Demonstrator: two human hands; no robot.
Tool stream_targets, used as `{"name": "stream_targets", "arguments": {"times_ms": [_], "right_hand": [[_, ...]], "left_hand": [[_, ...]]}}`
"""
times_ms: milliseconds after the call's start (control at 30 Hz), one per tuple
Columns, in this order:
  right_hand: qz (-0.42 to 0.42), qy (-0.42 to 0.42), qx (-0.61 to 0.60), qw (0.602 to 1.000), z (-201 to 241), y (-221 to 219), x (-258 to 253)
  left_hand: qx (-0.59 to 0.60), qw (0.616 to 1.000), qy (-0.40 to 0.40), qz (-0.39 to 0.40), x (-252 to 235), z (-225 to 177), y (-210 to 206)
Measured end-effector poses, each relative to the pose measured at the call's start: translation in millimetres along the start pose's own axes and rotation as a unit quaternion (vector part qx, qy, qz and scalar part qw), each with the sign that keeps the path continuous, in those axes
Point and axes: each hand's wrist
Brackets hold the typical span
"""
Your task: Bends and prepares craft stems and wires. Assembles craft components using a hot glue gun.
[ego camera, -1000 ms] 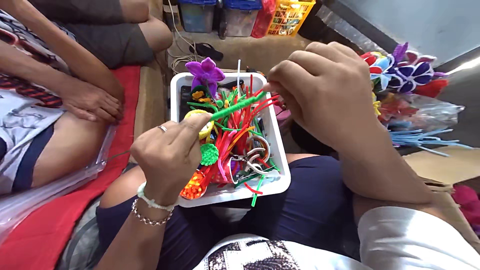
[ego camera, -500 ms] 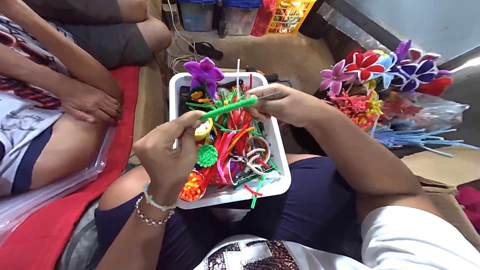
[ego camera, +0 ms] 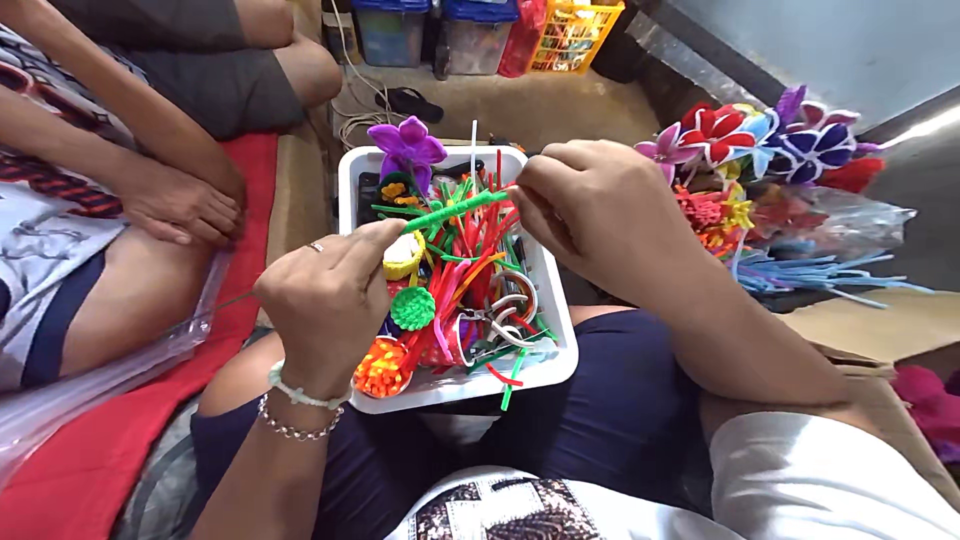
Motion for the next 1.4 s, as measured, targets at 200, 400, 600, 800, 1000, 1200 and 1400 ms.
{"name": "stream_targets", "arguments": {"times_ms": [200, 400, 600, 800, 1000, 1200, 1400], "right_hand": [[0.033, 0.041, -0.062, 0.997, -25, 9, -8], [0.169, 0.002, -0.45, 0.877, -72, 2, -12], [0.19, -0.092, -0.7, 0.683, -53, -36, -8], [0.04, -0.014, -0.462, 0.886, -22, -29, -8], [-0.103, 0.05, -0.04, 0.993, -8, -6, -1], [-0.04, 0.051, -0.094, 0.993, -24, 4, -3], [0.013, 0.013, -0.353, 0.935, -41, -1, -3]], "left_hand": [[0.113, 0.993, -0.037, -0.005, 1, -1, -6], [0.271, 0.962, 0.027, -0.002, 2, -7, -10], [0.304, 0.946, 0.11, -0.002, 2, -2, -12], [0.148, 0.982, 0.108, -0.034, 3, 4, -9], [0.047, 0.998, 0.027, -0.027, 3, 7, -3], [0.066, 0.997, -0.027, -0.041, 2, 7, -3], [0.085, 0.994, -0.052, -0.04, 1, 10, -3]]}}
Point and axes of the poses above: each hand's wrist, its own x-axis away from the middle knuckle, its own y-axis out of the back of the hand, z = x × y, and after that the axes turned 6 degrees about -x, right-handed
